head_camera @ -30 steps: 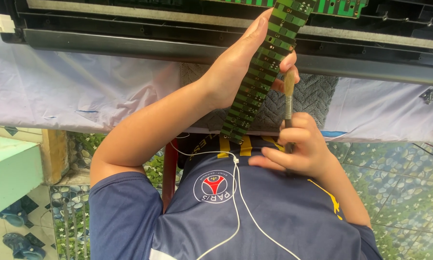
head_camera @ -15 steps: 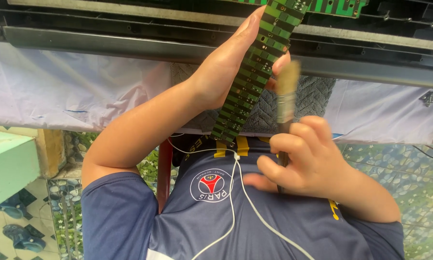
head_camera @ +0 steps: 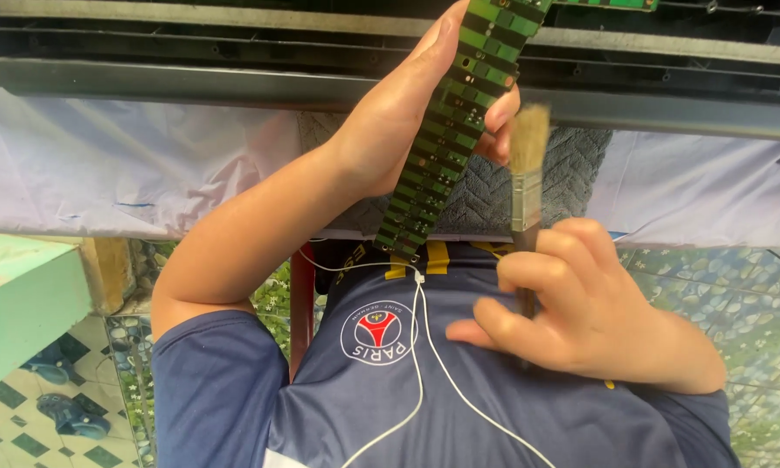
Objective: Cleaning circuit board strips from a disassembled electronic keyboard using a brush.
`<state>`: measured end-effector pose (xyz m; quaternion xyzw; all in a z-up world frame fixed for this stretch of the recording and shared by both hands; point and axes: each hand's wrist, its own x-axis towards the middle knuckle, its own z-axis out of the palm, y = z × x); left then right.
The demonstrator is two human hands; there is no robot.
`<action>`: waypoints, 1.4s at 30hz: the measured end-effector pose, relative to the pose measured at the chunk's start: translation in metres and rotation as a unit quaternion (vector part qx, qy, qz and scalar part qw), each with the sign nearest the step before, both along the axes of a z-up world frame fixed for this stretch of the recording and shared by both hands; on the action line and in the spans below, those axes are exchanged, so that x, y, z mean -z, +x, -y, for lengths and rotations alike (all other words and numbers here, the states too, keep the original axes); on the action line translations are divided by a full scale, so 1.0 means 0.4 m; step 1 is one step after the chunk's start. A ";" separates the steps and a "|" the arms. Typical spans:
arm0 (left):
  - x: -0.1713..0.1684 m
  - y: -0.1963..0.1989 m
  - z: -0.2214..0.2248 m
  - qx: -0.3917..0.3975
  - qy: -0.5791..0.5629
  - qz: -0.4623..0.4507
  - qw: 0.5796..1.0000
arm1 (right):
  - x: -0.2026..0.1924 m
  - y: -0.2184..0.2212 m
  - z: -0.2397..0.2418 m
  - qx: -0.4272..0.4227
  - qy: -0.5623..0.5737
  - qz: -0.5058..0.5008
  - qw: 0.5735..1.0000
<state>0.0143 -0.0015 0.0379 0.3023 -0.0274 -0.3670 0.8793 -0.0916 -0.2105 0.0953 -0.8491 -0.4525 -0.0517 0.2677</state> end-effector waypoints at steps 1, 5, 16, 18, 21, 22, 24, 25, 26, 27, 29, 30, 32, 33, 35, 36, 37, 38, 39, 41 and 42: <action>0.015 -0.004 -0.002 -0.001 0.001 -0.002 1.000 | 0.015 0.005 -0.010 -0.001 0.001 -0.002 1.000; 0.010 -0.004 0.000 -0.031 0.095 0.035 0.994 | 0.091 0.019 -0.060 -0.040 -0.050 0.117 0.991; -0.025 -0.010 0.006 0.028 0.064 0.054 0.996 | 0.156 -0.026 -0.097 -0.065 0.040 0.200 0.977; -0.002 -0.010 0.013 0.041 0.009 0.009 0.999 | 0.159 -0.038 -0.038 -0.002 -0.080 0.283 0.956; -0.025 -0.011 0.005 0.042 0.046 0.060 0.996 | 0.167 -0.068 0.054 0.034 -0.117 0.240 0.963; -0.025 -0.010 0.005 0.042 0.046 0.058 0.996 | 0.160 -0.086 0.062 0.033 -0.117 0.239 0.963; -0.027 -0.007 0.007 0.048 0.055 0.044 0.996 | 0.145 -0.122 0.079 0.067 -0.019 0.170 0.983; -0.024 -0.012 0.006 0.050 0.055 0.043 0.996 | 0.134 -0.119 0.056 0.068 -0.019 0.169 0.983; -0.023 -0.010 0.007 0.052 0.050 0.044 0.996 | 0.125 -0.110 0.033 0.046 0.027 0.111 0.992; -0.022 -0.008 0.009 0.053 0.044 0.044 0.997 | 0.114 -0.101 0.012 0.022 0.072 0.052 0.996; -0.020 -0.007 0.013 0.059 0.053 0.051 0.996 | 0.141 -0.082 0.002 0.038 -0.008 0.112 0.993; -0.018 -0.010 0.012 0.062 0.064 0.049 0.995 | 0.156 -0.078 -0.006 0.051 -0.087 0.161 0.982; -0.021 -0.011 0.014 0.061 0.054 0.052 0.995 | 0.164 -0.078 0.030 0.071 -0.127 0.193 0.970; -0.021 -0.013 0.014 0.056 0.042 0.054 0.996 | 0.169 -0.078 0.047 0.084 -0.167 0.224 0.956; -0.021 -0.013 0.014 0.053 0.044 0.052 0.996 | 0.161 -0.100 0.059 0.090 -0.084 0.170 0.978; -0.021 -0.014 0.011 0.049 0.046 0.051 0.996 | 0.156 -0.109 0.063 0.094 0.001 0.116 0.989; -0.022 -0.014 0.013 0.047 0.047 0.050 0.997 | 0.158 -0.113 0.063 0.092 0.002 0.115 0.989; -0.024 -0.014 0.013 0.049 0.046 0.048 0.997 | 0.159 -0.115 0.061 0.062 0.015 0.098 0.993; -0.027 -0.012 0.012 0.051 0.044 0.045 0.997 | 0.160 -0.118 0.058 0.033 0.028 0.080 0.996; -0.016 -0.010 0.008 0.050 0.045 0.041 0.997 | 0.180 -0.112 0.073 0.064 -0.060 0.130 0.988; -0.008 -0.011 0.010 0.052 0.040 0.032 0.997 | 0.188 -0.113 0.085 0.097 -0.152 0.174 0.968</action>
